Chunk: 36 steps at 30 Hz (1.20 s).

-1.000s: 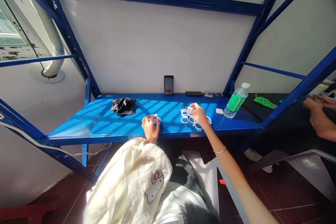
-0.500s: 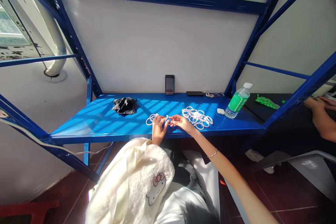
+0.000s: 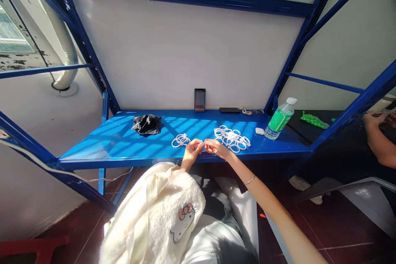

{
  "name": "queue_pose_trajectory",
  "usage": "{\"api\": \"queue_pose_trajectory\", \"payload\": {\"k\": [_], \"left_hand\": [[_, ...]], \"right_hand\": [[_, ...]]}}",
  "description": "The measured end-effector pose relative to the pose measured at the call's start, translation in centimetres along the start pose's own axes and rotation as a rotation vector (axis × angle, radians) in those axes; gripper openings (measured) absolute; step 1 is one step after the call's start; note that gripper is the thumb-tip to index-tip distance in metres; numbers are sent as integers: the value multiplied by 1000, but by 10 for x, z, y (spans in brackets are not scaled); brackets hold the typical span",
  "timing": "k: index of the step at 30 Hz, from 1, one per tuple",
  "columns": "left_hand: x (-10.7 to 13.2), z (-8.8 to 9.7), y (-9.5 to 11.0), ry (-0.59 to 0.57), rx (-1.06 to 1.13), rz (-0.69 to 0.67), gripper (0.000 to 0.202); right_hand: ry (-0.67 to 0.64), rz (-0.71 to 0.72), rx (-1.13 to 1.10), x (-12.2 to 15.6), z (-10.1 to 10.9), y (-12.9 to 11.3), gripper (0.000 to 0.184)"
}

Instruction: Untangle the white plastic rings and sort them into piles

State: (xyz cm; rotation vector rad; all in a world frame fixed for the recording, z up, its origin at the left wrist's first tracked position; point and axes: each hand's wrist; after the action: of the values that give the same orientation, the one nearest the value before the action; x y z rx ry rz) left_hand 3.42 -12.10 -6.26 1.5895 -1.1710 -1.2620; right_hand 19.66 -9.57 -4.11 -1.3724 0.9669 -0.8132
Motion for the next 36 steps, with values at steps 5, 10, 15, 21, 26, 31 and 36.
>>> {"api": "queue_pose_trajectory", "payload": {"k": [5,10,15,21,26,31,36], "left_hand": [[2,-1,0,-73,34,81,58],[1,-8,-1,-131,67,154,64],[1,-13,-3,-143,85,174,65],[-3,-17,-7,-81,138,176,70],[-3,-3,-3,-36,126,109,62],[-3,23,5,130,-34,-67,46],[-8,38,5,455,-457,-430,29]], "right_hand": [[9,17,-9,-2,-2,1,38],[-2,31,-26,-6,2,8,48],[2,39,-61,-8,6,15,55],[47,40,-87,-7,4,15,54],[103,55,-42,-8,-5,13,42],[207,158,155,-6,-7,3,24],[484,450,981,2,12,-3,7]]}}
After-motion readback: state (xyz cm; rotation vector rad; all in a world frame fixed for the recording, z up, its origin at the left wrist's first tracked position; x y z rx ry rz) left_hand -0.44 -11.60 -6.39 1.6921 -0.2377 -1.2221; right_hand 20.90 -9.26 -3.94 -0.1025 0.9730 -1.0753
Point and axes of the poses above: each hand's wrist, its own x-axis away from the middle knuckle, its own z-axis out of the back of the hand, y = z × x, and after that the axes turned 12 degrees about y, right-handed
